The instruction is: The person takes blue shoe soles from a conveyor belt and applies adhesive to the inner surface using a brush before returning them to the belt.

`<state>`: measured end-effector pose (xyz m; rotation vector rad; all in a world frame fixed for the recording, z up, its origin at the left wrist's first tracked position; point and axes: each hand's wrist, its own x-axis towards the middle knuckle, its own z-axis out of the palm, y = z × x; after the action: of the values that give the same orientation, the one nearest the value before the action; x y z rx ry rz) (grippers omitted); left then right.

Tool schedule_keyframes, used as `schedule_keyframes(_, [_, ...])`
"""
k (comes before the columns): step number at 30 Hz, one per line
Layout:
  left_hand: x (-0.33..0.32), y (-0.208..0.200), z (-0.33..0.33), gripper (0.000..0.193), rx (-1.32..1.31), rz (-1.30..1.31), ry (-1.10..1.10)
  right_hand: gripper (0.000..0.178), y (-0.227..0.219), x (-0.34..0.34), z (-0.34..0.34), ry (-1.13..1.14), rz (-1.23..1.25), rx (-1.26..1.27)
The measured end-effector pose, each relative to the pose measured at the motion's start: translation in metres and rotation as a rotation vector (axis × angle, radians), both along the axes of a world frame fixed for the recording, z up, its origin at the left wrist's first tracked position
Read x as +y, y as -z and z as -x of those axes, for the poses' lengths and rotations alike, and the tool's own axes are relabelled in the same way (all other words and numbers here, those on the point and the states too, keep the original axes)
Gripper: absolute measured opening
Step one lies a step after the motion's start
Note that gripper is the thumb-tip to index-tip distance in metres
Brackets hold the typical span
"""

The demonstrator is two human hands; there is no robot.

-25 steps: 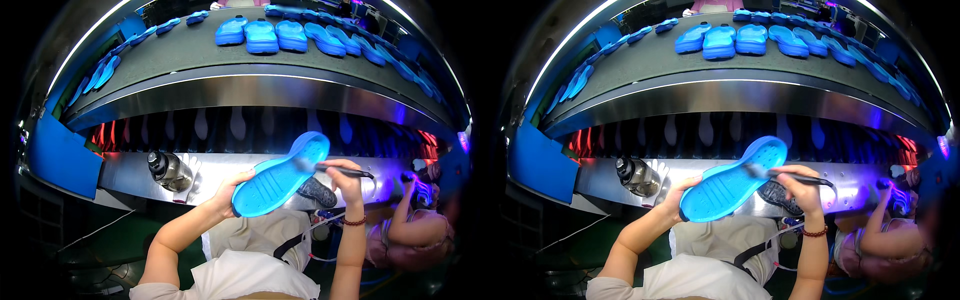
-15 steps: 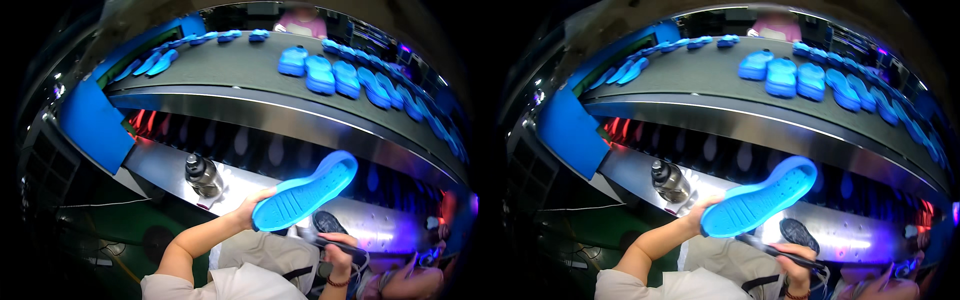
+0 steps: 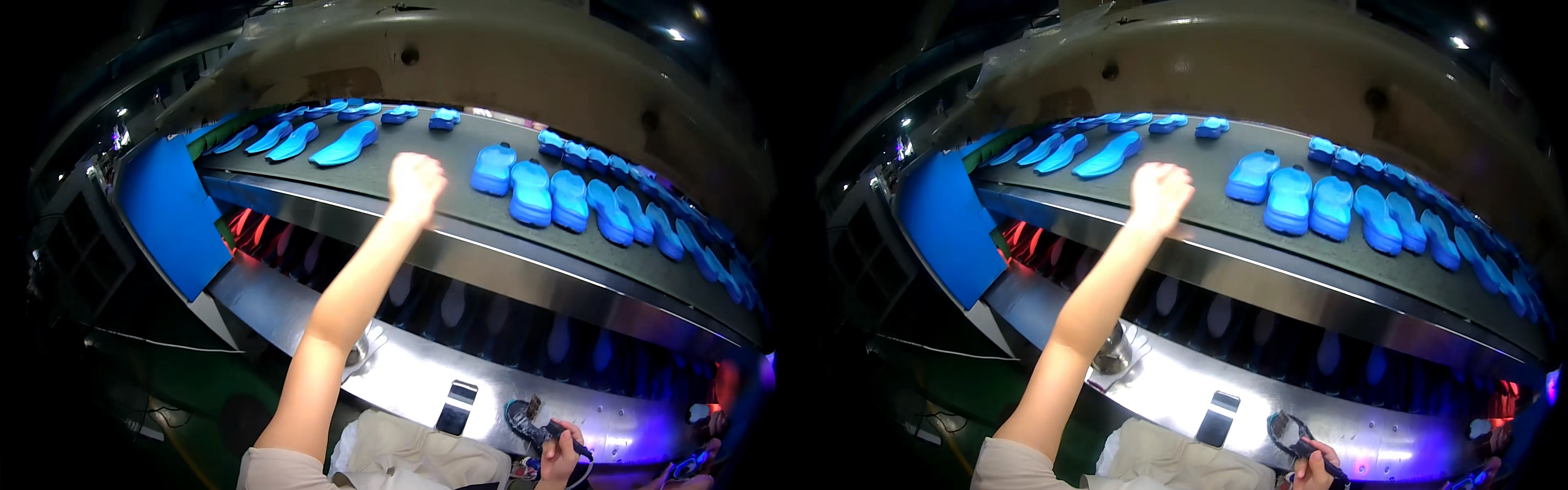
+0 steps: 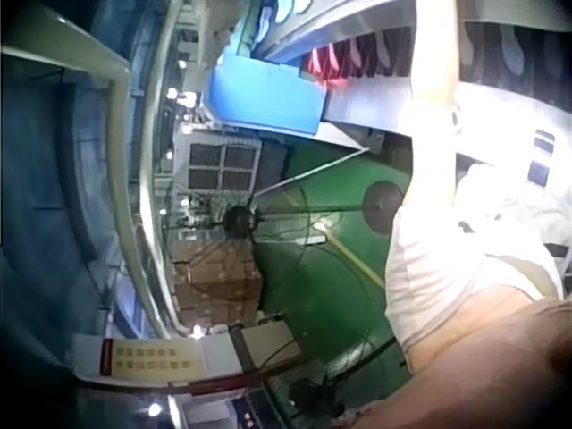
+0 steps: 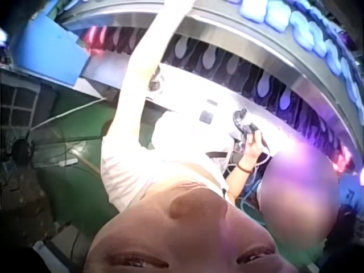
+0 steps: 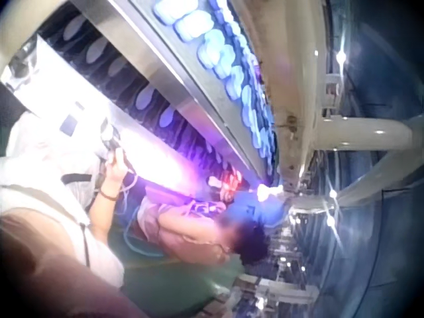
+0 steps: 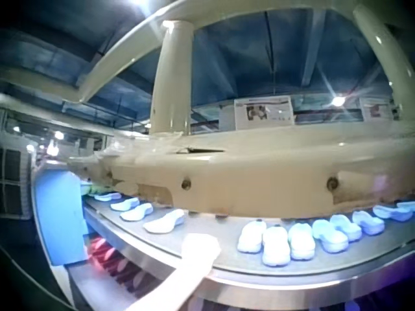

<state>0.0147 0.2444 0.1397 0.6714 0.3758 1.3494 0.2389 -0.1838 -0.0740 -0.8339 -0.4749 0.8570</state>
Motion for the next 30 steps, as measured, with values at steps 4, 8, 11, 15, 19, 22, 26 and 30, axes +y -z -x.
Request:
schedule_keyframes(4, [0.006, 0.015, -0.069, 0.071, 0.902, -0.926, -0.555, 0.035, -0.005, -0.003, -0.001, -0.325, 0.035, 0.265])
schedule_keyframes(8, [0.007, 0.030, -0.084, 0.049, 1.506, -1.098, -0.674, 0.033, -0.017, -0.001, 0.016, -0.085, 0.249, 0.117])
schedule_keyframes(11, [-0.008, 0.024, -0.077, 0.036, 1.707, -1.189, -0.834, 0.027, -0.014, 0.006, 0.019, 0.149, 0.121, -0.022])
schedule_keyframes(15, [-0.052, 0.016, -0.039, 0.027, 1.132, -1.297, -0.972, 0.031, -0.012, -0.002, 0.009, 0.146, 0.105, 0.004])
schedule_keyframes(19, [-0.097, 0.060, 0.014, 0.028, 0.539, -0.677, -0.850, 0.026, -0.014, 0.004, 0.011, 0.057, 0.049, 0.010])
schedule_keyframes(22, [-0.128, 0.077, 0.044, 0.056, 0.168, -0.099, 0.065, 0.026, -0.016, 0.007, 0.008, 0.016, -0.008, 0.035])
schedule_keyframes(26, [-0.170, 0.143, 0.070, 0.066, 0.047, -0.195, 0.356, 0.029, -0.028, 0.001, 0.007, 0.002, -0.047, 0.056])
schedule_keyframes(30, [-0.194, 0.180, 0.052, 0.100, -0.356, 0.023, 1.027, 0.028, -0.044, 0.006, 0.019, -0.077, 0.012, 0.019])
